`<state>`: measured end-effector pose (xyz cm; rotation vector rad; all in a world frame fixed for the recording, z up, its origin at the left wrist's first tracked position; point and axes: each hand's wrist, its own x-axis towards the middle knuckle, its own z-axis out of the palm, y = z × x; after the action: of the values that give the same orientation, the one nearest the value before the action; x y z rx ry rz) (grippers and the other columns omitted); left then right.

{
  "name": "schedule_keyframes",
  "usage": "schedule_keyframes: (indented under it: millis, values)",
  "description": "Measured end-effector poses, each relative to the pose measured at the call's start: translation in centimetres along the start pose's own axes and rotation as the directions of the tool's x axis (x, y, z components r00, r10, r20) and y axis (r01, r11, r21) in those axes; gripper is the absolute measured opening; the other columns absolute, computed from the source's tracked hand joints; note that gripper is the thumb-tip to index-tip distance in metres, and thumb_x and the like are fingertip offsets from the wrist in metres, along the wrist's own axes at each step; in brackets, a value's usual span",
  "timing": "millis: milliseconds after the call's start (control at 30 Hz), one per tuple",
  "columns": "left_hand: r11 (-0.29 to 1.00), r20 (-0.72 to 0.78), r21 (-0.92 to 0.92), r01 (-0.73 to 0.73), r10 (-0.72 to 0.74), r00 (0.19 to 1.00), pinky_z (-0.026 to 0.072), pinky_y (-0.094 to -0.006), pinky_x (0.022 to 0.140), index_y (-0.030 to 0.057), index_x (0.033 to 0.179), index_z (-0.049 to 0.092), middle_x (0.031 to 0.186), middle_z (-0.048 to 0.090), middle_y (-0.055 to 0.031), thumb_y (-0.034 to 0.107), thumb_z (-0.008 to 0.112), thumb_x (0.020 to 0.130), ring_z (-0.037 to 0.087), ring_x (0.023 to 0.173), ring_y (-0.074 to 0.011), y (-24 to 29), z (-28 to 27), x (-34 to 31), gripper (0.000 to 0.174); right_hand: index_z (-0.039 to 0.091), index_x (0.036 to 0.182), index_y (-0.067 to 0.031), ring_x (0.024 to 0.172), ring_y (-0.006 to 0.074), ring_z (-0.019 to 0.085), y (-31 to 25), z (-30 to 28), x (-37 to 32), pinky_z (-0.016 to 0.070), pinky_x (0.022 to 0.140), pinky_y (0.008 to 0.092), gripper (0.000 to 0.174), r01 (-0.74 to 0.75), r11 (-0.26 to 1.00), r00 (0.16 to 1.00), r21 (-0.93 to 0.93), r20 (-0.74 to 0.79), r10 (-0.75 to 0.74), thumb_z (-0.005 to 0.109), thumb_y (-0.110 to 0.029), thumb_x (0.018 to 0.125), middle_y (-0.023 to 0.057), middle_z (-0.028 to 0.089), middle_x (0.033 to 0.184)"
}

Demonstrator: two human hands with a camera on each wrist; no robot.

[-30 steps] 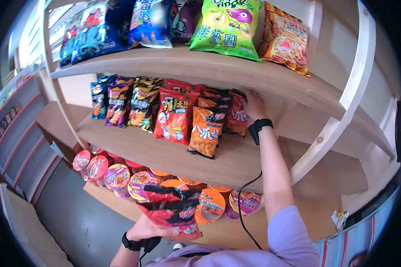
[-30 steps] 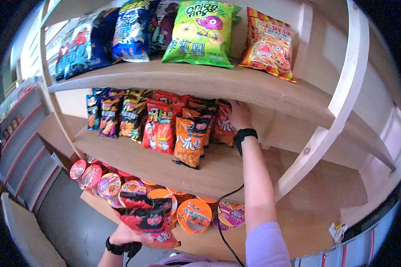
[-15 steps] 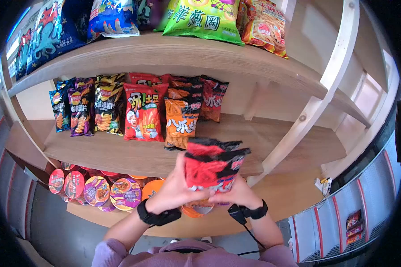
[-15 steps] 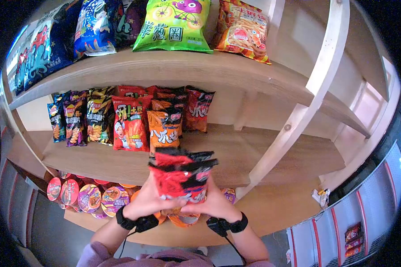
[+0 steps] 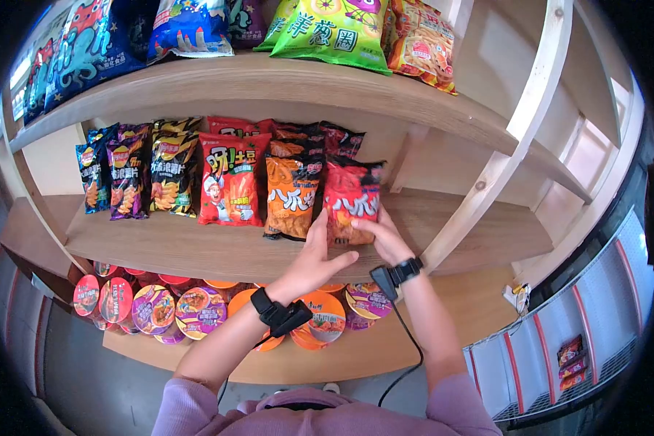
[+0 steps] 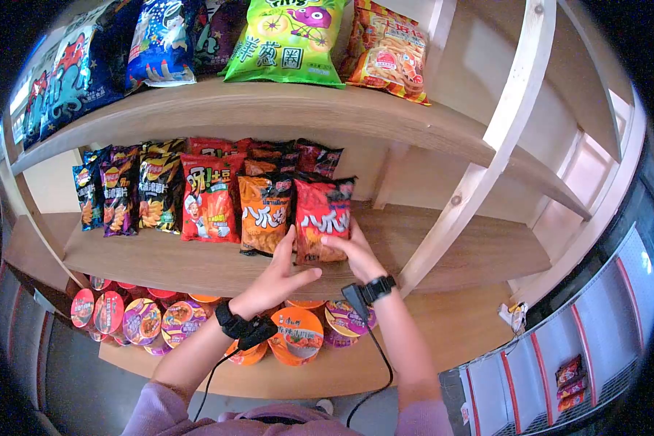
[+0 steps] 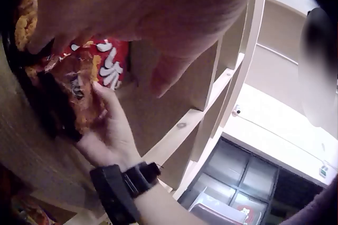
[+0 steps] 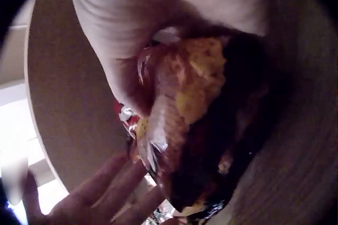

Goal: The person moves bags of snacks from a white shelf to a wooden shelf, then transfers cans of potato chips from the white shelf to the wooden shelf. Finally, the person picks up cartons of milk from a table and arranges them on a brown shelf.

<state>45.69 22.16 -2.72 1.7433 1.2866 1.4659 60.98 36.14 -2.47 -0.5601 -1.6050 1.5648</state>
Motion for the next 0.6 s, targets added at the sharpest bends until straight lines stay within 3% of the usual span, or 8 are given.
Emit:
schedule_keyframes:
  millis: [133,200,233,267,333,367,500,600]
  values:
    - [0.999,0.095,0.039,0.015,-0.018,0.995,0.0138,-0.0390,0.115,-0.0053,0.146,0.005,0.152,0.014,-0.0247,0.035,0.069,0.083,0.013,0.143,-0.0322,0.5,-1.2,-2.4,0.098,0.038,0.132,-0.0012,0.121,0.0179,0.046,1.3,-1.0,4.1,0.0315,0.105,0.0312,0.067,-0.046,0.999,0.999,-0.016,-0.021,0.046,0.072,-0.021,0.079,0.0088,0.052,0.128]
    - [0.971,0.082,0.239,-0.001,-0.019,0.996,0.0176,-0.0401,0.115,-0.0030,0.146,0.010,0.149,0.016,-0.0265,0.037,0.067,0.082,0.014,0.141,-0.0385,1.0,-2.3,-3.4,0.094,0.040,0.131,-0.0025,0.119,0.0174,0.046,1.0,-0.6,4.7,0.0308,0.104,0.0307,0.062,-0.076,0.995,0.995,0.069,-0.066,0.080,0.070,-0.020,0.080,0.0076,0.053,0.126]
    - [0.946,0.042,0.321,-0.038,0.026,0.999,0.0175,-0.0470,0.114,0.0022,0.146,0.019,0.151,0.016,-0.0233,0.037,0.069,0.080,0.013,0.141,-0.0402,1.6,-3.0,-3.5,0.090,0.041,0.129,-0.0032,0.116,0.0168,0.047,1.4,-0.4,5.0,0.0312,0.103,0.0307,0.056,-0.051,0.998,0.994,0.033,-0.090,0.054,0.067,-0.020,0.083,0.0061,0.053,0.124]
    - [0.947,0.049,0.318,-0.041,0.027,0.998,0.0175,-0.0470,0.114,0.0022,0.146,0.019,0.151,0.016,-0.0233,0.037,0.069,0.080,0.013,0.141,-0.0402,1.5,-3.5,-3.5,0.090,0.041,0.129,-0.0032,0.116,0.0168,0.047,1.5,-0.3,5.1,0.0312,0.103,0.0307,0.056,-0.051,0.998,0.994,0.032,-0.099,0.054,0.067,-0.020,0.083,0.0061,0.053,0.124]
    - [0.647,0.005,0.762,-0.010,0.009,1.000,0.0157,-0.0535,0.113,0.0083,0.146,0.024,0.153,0.014,-0.0208,0.035,0.069,0.080,0.013,0.142,-0.0396,1.2,-4.5,-3.5,0.084,0.041,0.129,-0.0042,0.115,0.0157,0.047,1.5,0.4,5.1,0.0322,0.102,0.0304,0.052,0.035,0.999,0.988,-0.014,-0.147,-0.037,0.063,-0.022,0.085,0.0053,0.052,0.122]
    - [0.653,-0.010,0.757,-0.001,0.013,1.000,0.0192,-0.0590,0.110,0.0102,0.143,0.033,0.154,0.014,-0.0170,0.038,0.068,0.079,0.014,0.141,-0.0405,-0.1,-4.8,-3.3,0.078,0.042,0.129,-0.0045,0.114,0.0151,0.047,1.5,0.7,5.0,0.0329,0.102,0.0300,0.047,0.027,1.000,0.986,-0.017,-0.166,-0.029,0.058,-0.020,0.089,0.0058,0.052,0.122]
    - [0.560,0.083,0.828,-0.024,-0.080,0.993,0.0249,-0.0587,0.108,0.0100,0.142,0.036,0.154,0.015,-0.0163,0.039,0.067,0.080,0.017,0.140,-0.0412,-0.6,-5.8,-2.4,0.075,0.040,0.132,-0.0031,0.115,0.0160,0.047,2.3,0.8,6.1,0.0346,0.101,0.0303,0.044,0.155,0.984,0.956,-0.082,-0.240,-0.171,0.054,-0.015,0.091,0.0075,0.051,0.123]
    - [0.535,0.092,0.845,-0.027,-0.094,0.991,0.0282,-0.0587,0.106,0.0108,0.141,0.038,0.154,0.016,-0.0150,0.041,0.067,0.080,0.020,0.139,-0.0417,-0.9,-6.0,-2.0,0.074,0.036,0.135,-0.0031,0.120,0.0175,0.045,2.4,1.0,6.2,0.0342,0.103,0.0320,0.055,0.189,0.967,0.944,-0.172,-0.239,-0.227,0.061,-0.014,0.087,0.0087,0.050,0.126]
